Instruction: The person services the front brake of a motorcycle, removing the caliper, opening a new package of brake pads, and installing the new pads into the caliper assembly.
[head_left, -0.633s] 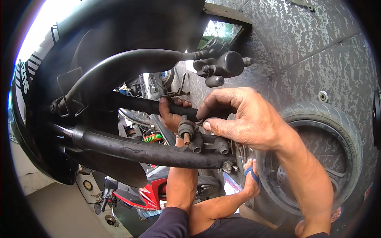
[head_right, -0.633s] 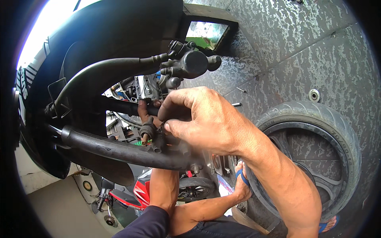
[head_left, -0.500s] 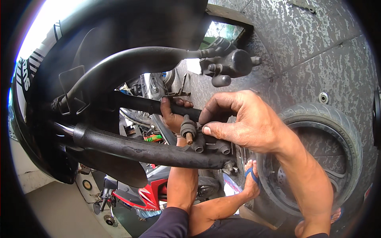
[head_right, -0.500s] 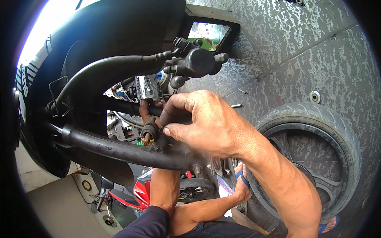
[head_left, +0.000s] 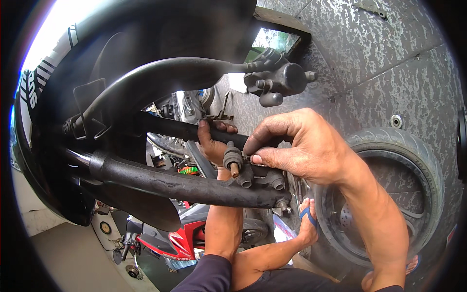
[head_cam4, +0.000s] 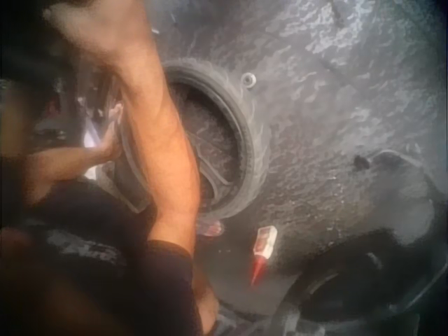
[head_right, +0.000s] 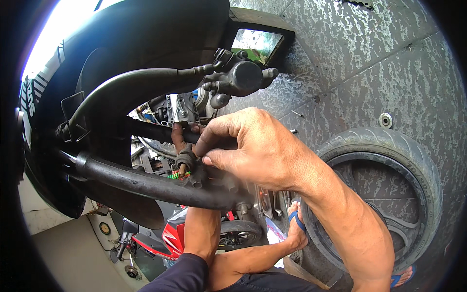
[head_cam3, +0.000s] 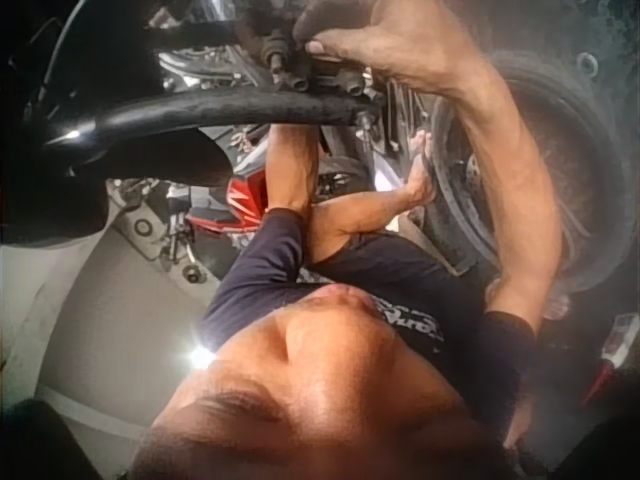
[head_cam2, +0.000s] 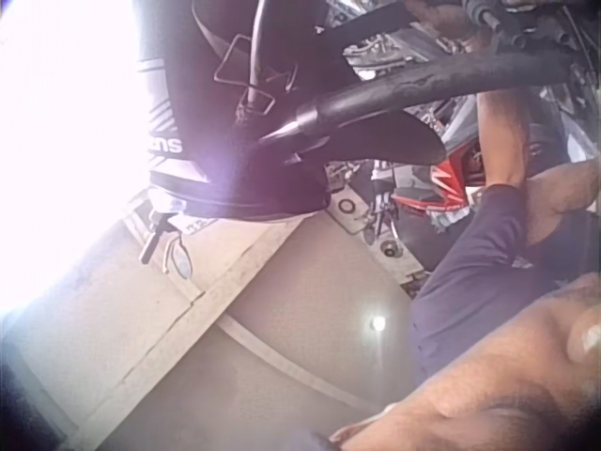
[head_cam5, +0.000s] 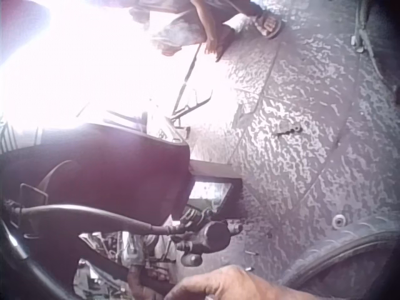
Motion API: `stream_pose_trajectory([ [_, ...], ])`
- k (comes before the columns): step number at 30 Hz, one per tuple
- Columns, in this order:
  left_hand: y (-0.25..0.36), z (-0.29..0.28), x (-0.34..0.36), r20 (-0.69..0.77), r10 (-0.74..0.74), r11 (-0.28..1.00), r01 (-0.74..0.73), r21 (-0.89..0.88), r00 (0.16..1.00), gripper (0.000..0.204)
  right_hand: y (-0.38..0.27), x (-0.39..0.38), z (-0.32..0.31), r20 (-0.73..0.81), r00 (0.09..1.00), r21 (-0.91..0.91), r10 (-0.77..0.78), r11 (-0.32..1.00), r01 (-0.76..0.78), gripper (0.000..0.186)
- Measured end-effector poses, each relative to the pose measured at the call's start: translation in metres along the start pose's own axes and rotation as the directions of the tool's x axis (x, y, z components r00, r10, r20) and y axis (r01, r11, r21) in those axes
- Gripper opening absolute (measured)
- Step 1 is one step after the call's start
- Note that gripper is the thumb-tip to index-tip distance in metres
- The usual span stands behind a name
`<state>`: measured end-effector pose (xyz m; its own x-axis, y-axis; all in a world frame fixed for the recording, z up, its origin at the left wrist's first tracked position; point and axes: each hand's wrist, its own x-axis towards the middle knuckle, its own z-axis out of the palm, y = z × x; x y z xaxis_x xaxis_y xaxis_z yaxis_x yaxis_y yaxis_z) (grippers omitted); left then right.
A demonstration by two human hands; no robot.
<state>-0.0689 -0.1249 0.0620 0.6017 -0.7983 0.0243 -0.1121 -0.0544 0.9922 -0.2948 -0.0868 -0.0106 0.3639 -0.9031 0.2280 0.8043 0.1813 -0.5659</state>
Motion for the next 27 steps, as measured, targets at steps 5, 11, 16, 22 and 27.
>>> stream_pose_trajectory([
  [5,-0.006,0.006,0.000,0.065,0.098,0.994,-0.100,0.032,0.993,0.029,0.004,0.003,-0.004,0.025,1.000,0.058,0.012,0.998,-0.014,0.018],
  [11,-0.004,0.005,-0.002,0.011,0.070,0.997,-0.071,0.020,0.997,0.030,0.001,0.012,-0.007,0.091,0.995,-0.072,-0.027,0.997,0.034,0.021],
  [16,-0.008,0.005,0.005,-0.002,0.016,1.000,-0.017,-0.012,1.000,0.030,0.007,0.012,-0.009,0.074,0.997,-0.068,-0.011,0.998,0.016,0.024],
  [22,-0.002,0.004,-0.004,0.013,0.051,0.999,-0.051,-0.006,0.999,0.031,0.007,0.007,-0.019,0.071,0.997,-0.039,0.035,0.999,-0.032,0.020],
  [27,-0.007,0.001,-0.004,0.000,0.156,0.985,-0.156,0.074,0.988,0.032,0.004,-0.002,-0.024,0.059,0.998,-0.109,-0.011,0.994,0.017,0.021],
])
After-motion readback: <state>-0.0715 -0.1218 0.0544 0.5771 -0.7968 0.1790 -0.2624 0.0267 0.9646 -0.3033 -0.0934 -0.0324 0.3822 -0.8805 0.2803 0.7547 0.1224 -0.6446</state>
